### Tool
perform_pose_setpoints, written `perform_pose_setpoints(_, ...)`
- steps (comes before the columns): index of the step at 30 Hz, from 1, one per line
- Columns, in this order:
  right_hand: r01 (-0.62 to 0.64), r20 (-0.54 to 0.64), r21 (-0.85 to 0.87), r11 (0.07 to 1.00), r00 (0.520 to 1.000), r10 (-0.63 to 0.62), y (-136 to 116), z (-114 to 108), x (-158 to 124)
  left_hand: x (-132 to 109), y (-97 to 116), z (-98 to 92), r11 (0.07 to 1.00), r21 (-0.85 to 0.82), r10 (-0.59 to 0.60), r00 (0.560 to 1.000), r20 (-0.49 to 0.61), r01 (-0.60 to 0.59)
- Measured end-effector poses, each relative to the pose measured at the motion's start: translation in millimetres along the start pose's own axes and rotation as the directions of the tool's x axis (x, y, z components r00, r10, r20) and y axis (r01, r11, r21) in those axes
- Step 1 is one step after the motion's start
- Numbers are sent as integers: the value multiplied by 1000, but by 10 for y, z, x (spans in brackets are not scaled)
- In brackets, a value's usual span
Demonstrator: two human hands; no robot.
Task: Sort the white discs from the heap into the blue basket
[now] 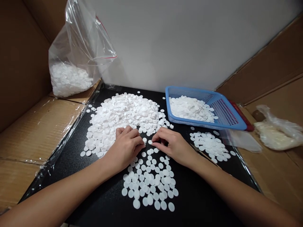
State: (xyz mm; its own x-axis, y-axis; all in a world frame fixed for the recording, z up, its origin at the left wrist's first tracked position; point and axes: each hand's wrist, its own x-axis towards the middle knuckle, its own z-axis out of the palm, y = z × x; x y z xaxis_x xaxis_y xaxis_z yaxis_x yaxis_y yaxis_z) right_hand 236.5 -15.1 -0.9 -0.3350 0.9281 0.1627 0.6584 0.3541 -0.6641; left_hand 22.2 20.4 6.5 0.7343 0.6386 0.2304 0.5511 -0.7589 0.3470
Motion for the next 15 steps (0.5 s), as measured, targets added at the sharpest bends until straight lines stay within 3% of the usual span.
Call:
perform_pose_setpoints(5,83,-29,-101,991,996,-86,-20,38,-18,-3,33,-14,999,-16,-32,999,12,33)
perform_pose_setpoints(15,123,-72,-165,979,988,-136,-39,82,-7,-42,49,17,1000,-3,-14,1000,-17,14)
